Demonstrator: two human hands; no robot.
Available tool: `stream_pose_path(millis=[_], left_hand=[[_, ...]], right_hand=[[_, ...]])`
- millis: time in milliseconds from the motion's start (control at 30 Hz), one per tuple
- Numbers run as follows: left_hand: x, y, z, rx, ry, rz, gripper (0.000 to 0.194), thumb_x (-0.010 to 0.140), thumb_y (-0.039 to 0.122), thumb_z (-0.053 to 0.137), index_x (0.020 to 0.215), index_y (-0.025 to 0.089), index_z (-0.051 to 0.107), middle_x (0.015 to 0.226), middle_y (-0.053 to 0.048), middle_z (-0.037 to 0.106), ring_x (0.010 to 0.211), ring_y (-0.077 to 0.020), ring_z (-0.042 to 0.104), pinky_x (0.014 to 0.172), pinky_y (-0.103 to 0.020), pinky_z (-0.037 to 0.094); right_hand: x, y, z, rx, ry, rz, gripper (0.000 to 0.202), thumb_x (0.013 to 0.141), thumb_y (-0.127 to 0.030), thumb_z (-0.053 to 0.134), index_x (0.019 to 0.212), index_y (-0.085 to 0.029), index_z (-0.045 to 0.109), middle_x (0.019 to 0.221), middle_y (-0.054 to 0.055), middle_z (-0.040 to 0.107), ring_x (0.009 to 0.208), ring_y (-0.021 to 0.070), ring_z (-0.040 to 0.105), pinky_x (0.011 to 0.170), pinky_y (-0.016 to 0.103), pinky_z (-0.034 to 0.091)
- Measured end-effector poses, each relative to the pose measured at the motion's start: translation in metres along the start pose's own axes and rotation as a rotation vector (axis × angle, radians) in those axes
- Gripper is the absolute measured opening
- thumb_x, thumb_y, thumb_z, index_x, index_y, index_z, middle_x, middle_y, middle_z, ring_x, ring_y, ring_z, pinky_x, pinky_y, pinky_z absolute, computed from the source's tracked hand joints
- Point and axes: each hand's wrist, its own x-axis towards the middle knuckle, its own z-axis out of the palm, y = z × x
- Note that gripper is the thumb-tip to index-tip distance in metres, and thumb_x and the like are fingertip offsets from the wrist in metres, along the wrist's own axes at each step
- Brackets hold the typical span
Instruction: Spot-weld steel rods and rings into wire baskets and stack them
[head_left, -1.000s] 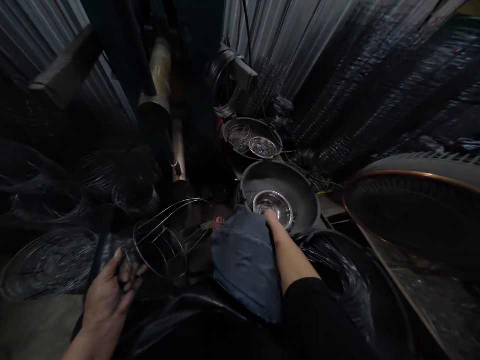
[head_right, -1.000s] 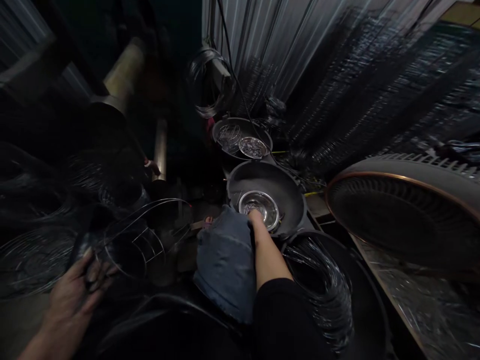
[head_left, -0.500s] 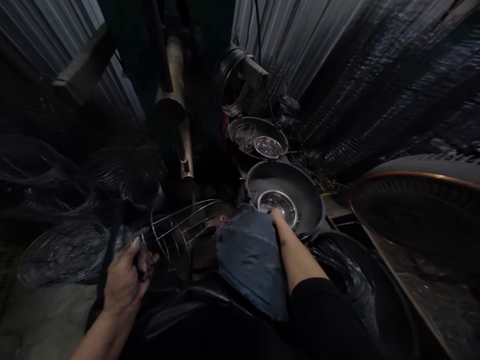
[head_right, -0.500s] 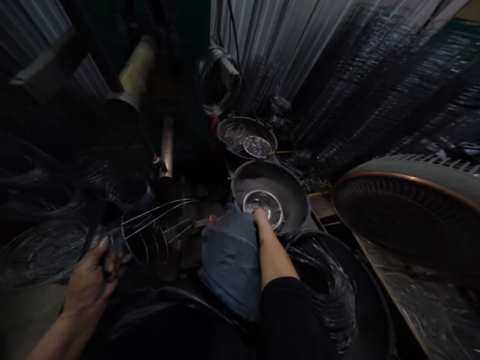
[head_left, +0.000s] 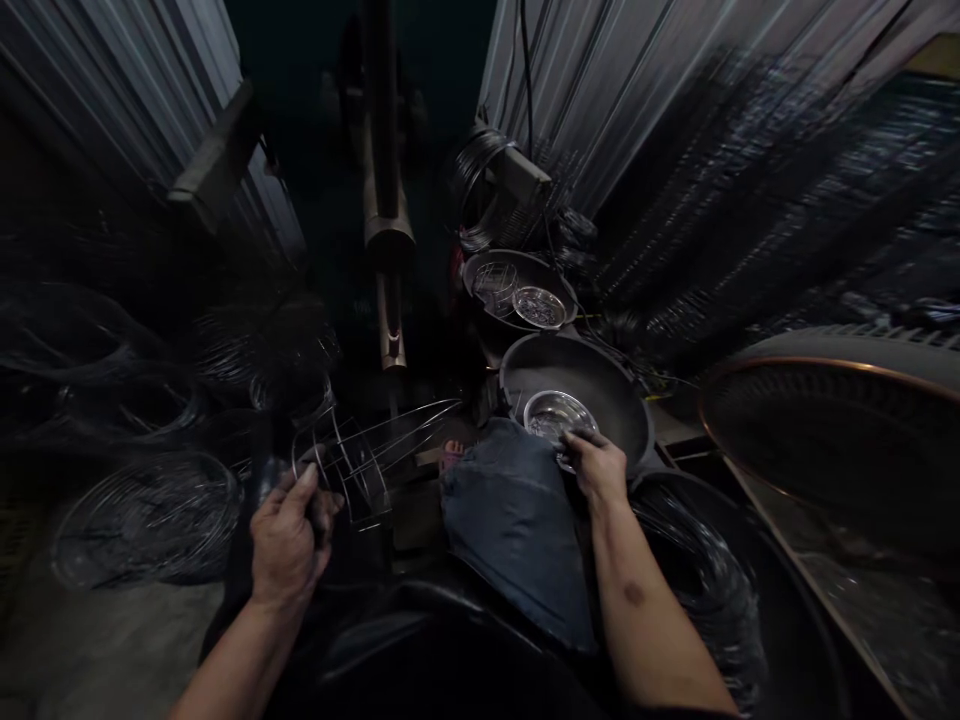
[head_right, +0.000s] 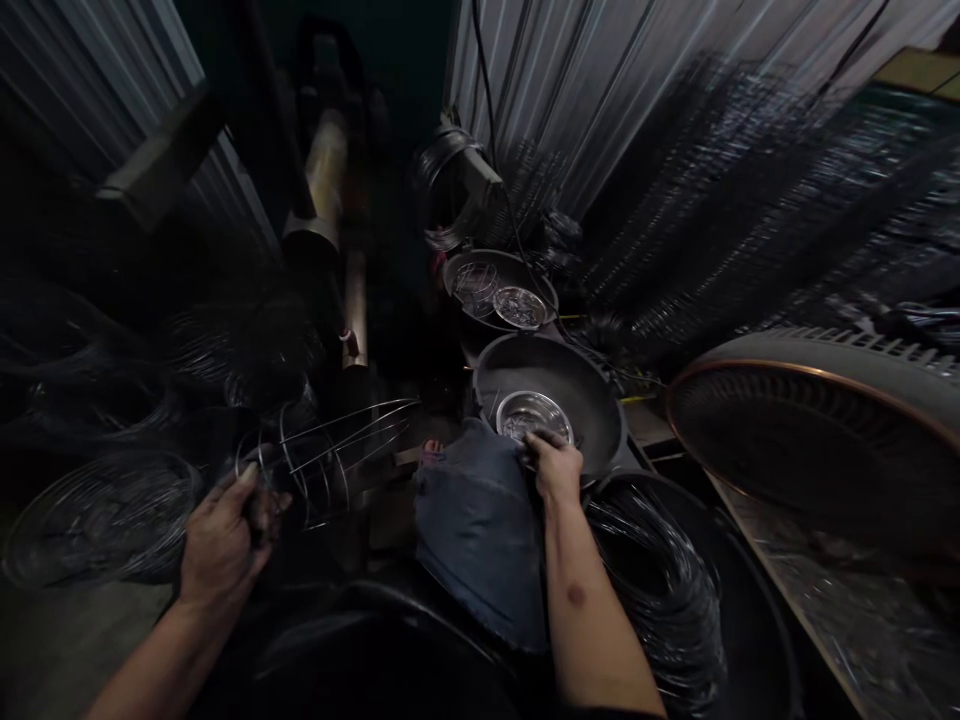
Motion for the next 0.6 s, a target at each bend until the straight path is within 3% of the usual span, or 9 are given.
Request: stream_pose_path(millis=[100,200,233,333,400,500,600], left_hand=[[0.004,0.000,-0.001,-0.024,0.002,0.007,0.027,0.073,0.036,0.068,0.092,0.016,0.065,0.035,0.010,0.040,0.033,-0.0062,0.034,0.055,-0.024,0.049],[0.006,0.001,-0.003,-0.019,0.007,0.023,0.024,0.074,0.036,0.068,0.086,0.016,0.065,0.036,0.009,0.041,0.035,-0.0064,0.037,0.056,-0.023,0.049],[0.006,0.002,-0.003,-0.012,0.008,0.033,0.023,0.074,0.037,0.068,0.085,0.017,0.065,0.036,0.009,0.041,0.036,-0.0065,0.038,0.056,-0.023,0.049],[0.005,0.002,-0.003,-0.002,0.001,0.038,0.023,0.074,0.037,0.068,0.084,0.017,0.064,0.037,0.008,0.041,0.037,-0.0073,0.040,0.049,-0.020,0.045],[0.005,0.002,-0.003,0.001,0.008,0.030,0.025,0.074,0.039,0.068,0.084,0.016,0.064,0.038,0.007,0.042,0.037,-0.0084,0.040,0.043,-0.019,0.039],[0.006,0.001,-0.004,-0.009,0.022,0.061,0.027,0.074,0.038,0.069,0.091,0.017,0.065,0.040,0.008,0.043,0.037,-0.0076,0.040,0.044,-0.019,0.040],[0.008,0.003,-0.003,-0.042,0.029,0.091,0.030,0.074,0.036,0.069,0.098,0.018,0.067,0.041,0.009,0.044,0.038,-0.0055,0.038,0.048,-0.018,0.043]], right_hand=[[-0.031,-0.005,-0.008,0.107,-0.017,-0.011,0.033,0.045,-0.029,0.079,0.071,-0.013,0.068,0.058,0.004,0.065,0.053,0.0167,0.059,0.047,0.025,0.046],[-0.057,-0.028,-0.002,0.109,-0.032,0.009,0.026,0.044,-0.028,0.079,0.061,-0.014,0.066,0.055,0.003,0.064,0.051,0.0137,0.055,0.045,0.023,0.042],[-0.067,-0.039,0.006,0.180,-0.103,0.049,0.026,0.045,-0.030,0.079,0.061,-0.014,0.065,0.053,0.002,0.062,0.047,0.0123,0.053,0.041,0.022,0.039],[-0.103,-0.077,0.045,0.463,-0.497,0.203,0.029,0.049,-0.032,0.078,0.065,-0.013,0.063,0.051,-0.001,0.058,0.038,0.0075,0.043,0.033,0.018,0.025],[-0.127,-0.100,0.076,0.628,-0.708,0.290,0.028,0.051,-0.027,0.079,0.068,-0.013,0.062,0.058,0.001,0.061,0.042,0.0075,0.047,0.035,0.017,0.028],[-0.154,-0.123,0.110,0.794,-0.819,0.369,0.024,0.055,-0.022,0.078,0.070,-0.013,0.062,0.061,0.001,0.062,0.044,0.0074,0.049,0.038,0.017,0.031],[-0.167,-0.135,0.124,0.869,-0.853,0.399,0.019,0.058,-0.018,0.076,0.068,-0.012,0.061,0.062,0.002,0.062,0.046,0.0072,0.048,0.038,0.016,0.030]])
